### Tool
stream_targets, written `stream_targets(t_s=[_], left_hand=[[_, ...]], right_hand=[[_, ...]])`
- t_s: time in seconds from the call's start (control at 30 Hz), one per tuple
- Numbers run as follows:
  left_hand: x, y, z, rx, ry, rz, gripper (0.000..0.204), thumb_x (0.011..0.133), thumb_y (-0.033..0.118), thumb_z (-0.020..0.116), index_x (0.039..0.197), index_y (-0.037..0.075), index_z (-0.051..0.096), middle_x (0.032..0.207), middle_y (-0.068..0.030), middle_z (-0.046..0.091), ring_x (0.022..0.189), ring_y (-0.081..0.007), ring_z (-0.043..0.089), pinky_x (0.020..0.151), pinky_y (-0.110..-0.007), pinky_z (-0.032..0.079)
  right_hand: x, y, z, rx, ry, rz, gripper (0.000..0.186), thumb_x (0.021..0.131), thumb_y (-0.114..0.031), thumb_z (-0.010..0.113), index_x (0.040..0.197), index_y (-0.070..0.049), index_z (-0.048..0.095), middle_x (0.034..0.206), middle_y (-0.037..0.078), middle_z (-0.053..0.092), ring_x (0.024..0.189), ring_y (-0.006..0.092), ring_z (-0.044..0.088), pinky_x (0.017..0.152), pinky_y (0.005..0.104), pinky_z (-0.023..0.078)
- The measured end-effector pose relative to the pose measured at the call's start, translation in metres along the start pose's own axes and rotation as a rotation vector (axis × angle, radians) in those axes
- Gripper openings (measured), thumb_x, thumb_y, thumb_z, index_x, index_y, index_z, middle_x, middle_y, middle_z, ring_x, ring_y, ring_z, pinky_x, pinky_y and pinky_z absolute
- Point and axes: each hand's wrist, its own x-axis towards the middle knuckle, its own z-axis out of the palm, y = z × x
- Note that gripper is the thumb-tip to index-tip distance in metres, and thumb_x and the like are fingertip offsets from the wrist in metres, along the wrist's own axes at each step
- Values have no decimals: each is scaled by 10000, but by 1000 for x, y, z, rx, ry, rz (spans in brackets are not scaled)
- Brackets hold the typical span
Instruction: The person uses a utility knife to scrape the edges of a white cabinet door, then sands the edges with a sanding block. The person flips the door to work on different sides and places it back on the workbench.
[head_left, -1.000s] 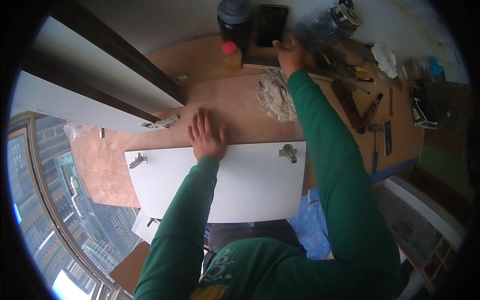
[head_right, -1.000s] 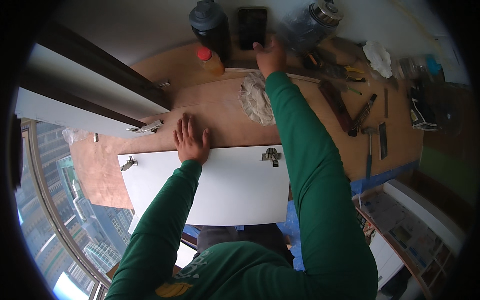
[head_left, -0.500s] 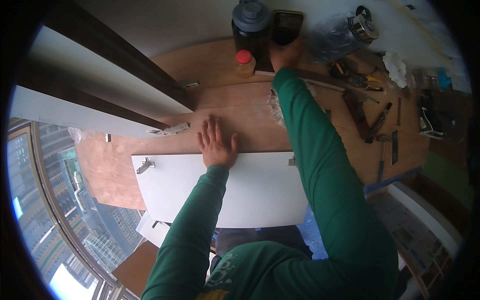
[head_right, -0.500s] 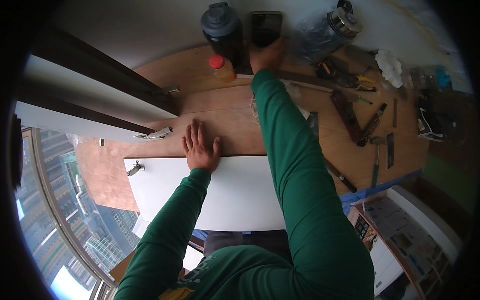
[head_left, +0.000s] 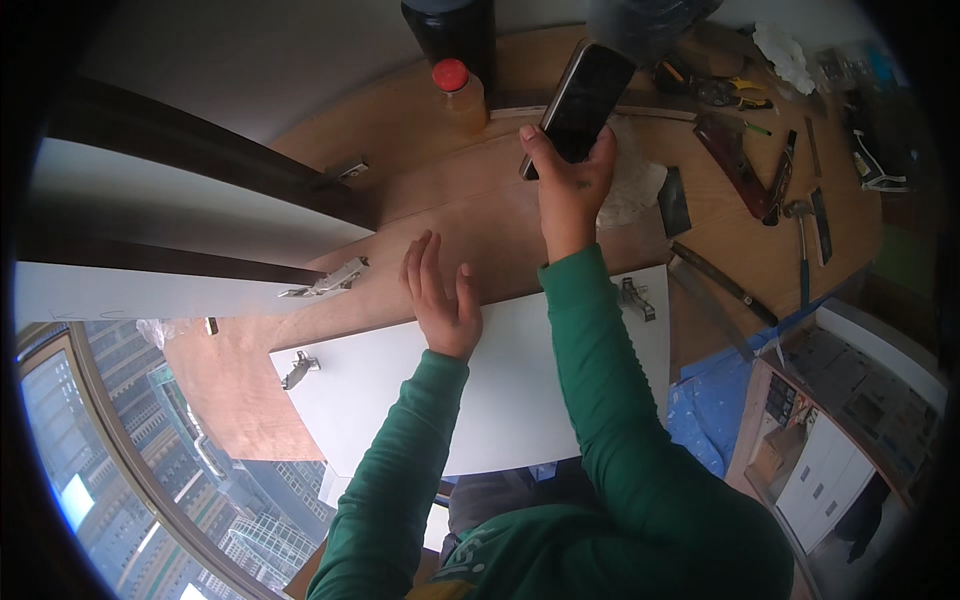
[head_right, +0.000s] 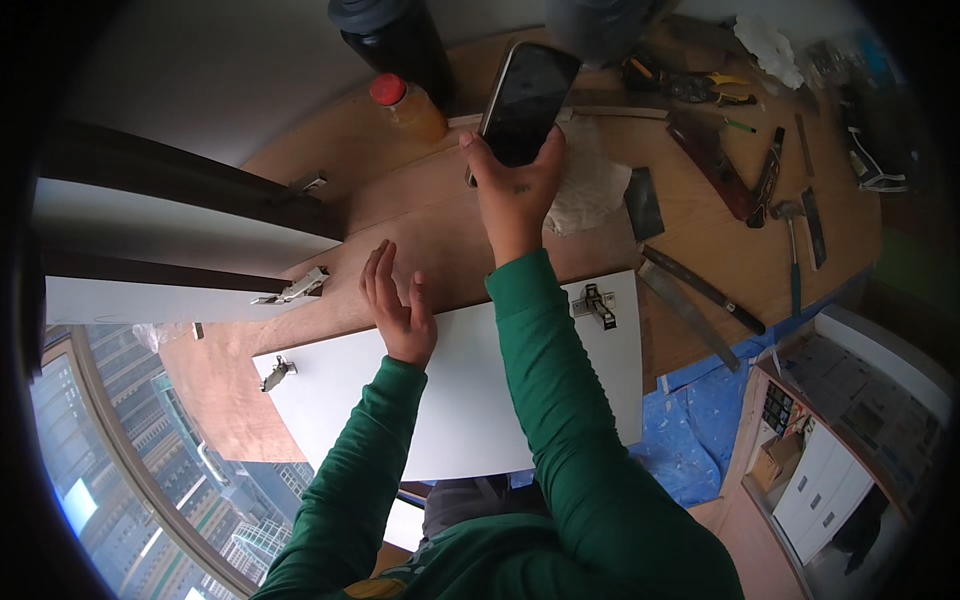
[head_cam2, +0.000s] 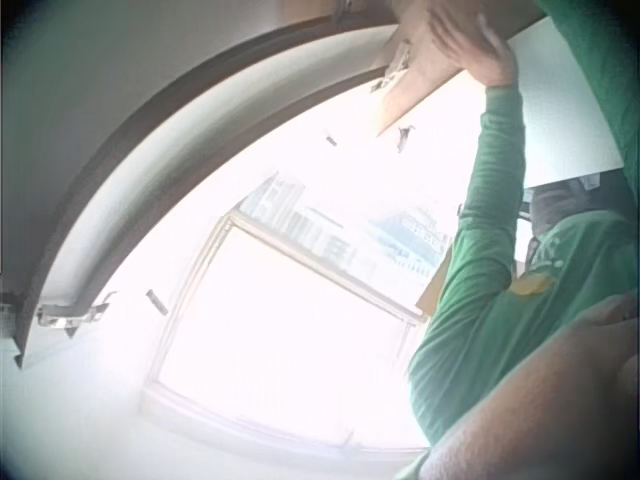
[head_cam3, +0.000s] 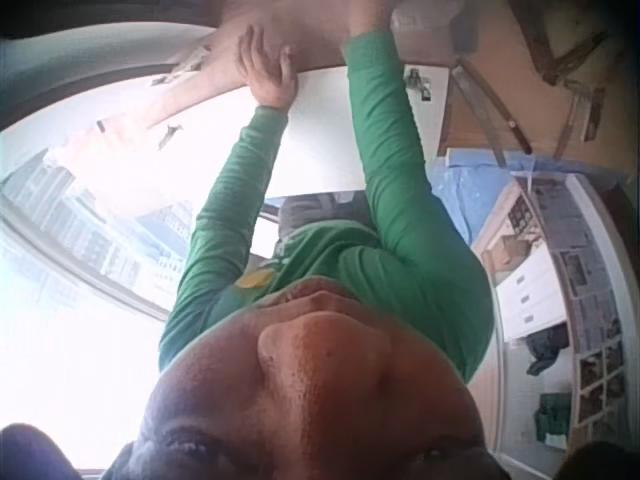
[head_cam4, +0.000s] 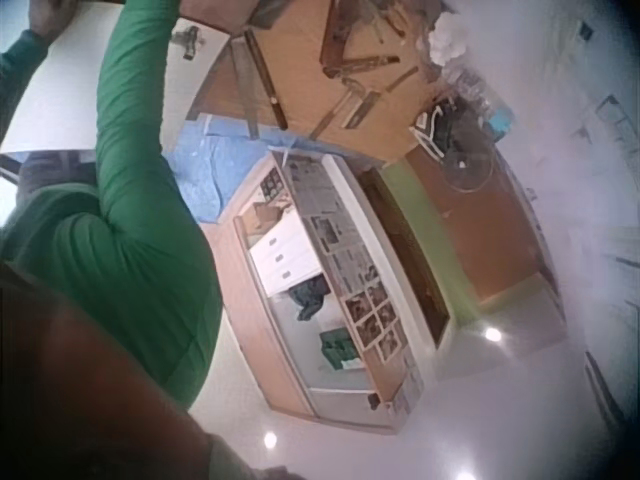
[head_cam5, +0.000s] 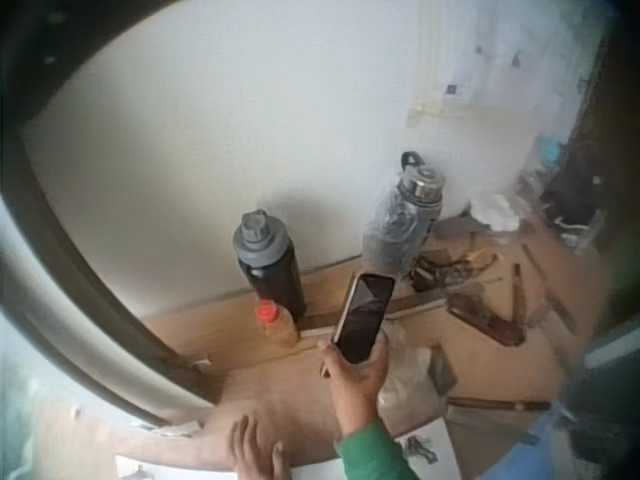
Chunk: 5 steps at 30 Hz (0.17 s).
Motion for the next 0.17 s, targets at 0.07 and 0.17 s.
stream_targets(t_s=[0.07, 0.17], left_hand=[[34, 22, 3, -446, -59, -104, 470, 1040, 214, 580, 1456, 2, 527, 1480, -200, 543, 1381, -359, 493, 1152, -459, 394], [90, 31, 33, -1118, -194, -222, 491, 1046, 253, 602, 1466, 11, 523, 1511, -188, 531, 1396, -354, 489, 1162, -435, 387]], right_hand=[[-16, -3, -5, 83, -67, 62, 799, 796, -166, 911, 1380, 119, 446, 1210, 160, 616, 1042, 184, 640, 894, 319, 550], [-30, 2, -13, 106, -160, 99, 793, 811, -111, 887, 1419, 81, 415, 1163, 127, 632, 944, 136, 662, 810, 255, 575]])
